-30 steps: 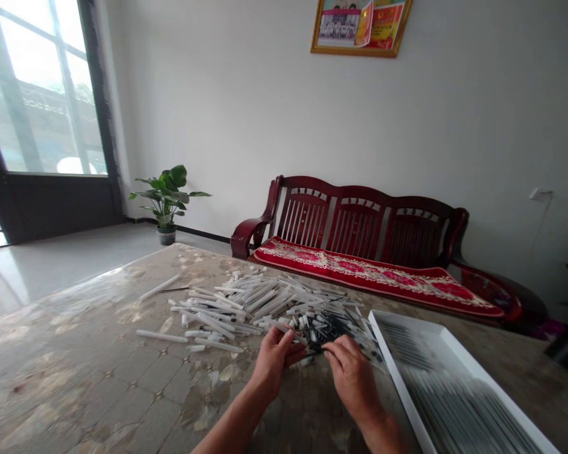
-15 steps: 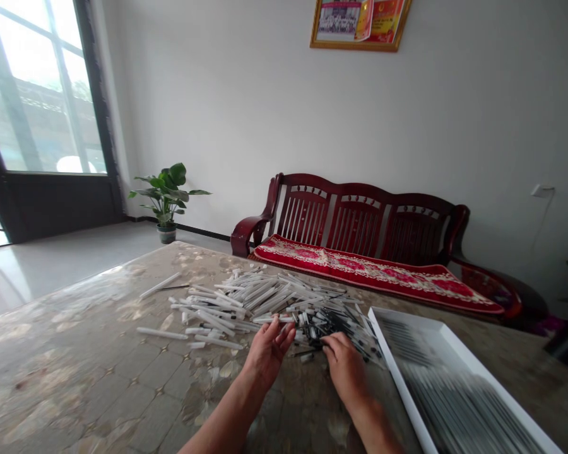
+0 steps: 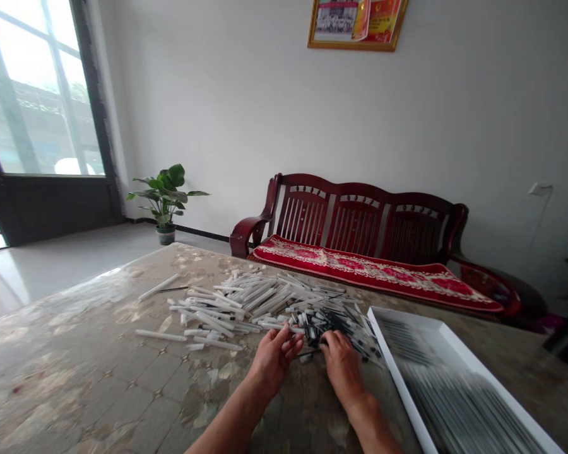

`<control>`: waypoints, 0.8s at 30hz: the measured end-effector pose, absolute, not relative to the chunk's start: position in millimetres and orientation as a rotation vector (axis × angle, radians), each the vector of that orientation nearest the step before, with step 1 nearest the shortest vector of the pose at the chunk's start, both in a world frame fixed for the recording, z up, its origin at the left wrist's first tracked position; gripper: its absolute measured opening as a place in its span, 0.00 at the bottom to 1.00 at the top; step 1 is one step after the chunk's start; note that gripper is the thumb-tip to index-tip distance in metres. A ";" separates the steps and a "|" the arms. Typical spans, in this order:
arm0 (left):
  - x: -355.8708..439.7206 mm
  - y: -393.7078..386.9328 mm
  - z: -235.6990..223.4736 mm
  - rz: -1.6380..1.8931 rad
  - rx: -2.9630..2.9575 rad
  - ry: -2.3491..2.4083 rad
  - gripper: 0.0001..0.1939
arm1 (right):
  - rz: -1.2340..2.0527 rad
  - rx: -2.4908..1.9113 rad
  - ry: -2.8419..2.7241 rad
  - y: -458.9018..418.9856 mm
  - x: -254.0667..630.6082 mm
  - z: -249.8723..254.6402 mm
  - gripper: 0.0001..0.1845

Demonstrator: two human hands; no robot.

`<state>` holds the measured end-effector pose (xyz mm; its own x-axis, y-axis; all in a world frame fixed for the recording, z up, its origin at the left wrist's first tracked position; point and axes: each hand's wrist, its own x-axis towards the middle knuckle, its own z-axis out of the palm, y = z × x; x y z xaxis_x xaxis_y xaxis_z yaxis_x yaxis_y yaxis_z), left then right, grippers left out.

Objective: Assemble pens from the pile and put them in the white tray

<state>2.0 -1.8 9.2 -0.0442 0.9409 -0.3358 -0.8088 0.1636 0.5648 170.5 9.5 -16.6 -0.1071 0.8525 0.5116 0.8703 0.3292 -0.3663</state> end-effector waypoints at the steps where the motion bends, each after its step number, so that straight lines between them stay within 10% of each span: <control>1: 2.4 -2.3 9.6 1.431 0.217 0.756 0.05 | 0.031 -1.470 -1.870 10.5 170.4 -17.0 0.09; 10: 6.6 -3.4 10.4 1.429 0.201 0.759 0.06 | 0.994 -1.166 -1.083 2.0 150.0 -5.1 0.19; 24: 12.5 -9.5 10.4 1.389 0.218 0.729 0.06 | 0.946 -1.121 -1.065 -6.6 138.9 0.7 0.17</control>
<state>12.5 -9.5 10.4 0.0058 0.9411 -0.3381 -0.8126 0.2015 0.5468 138.9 -6.6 0.7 0.2346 0.9570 0.1704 -0.0559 0.1883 -0.9805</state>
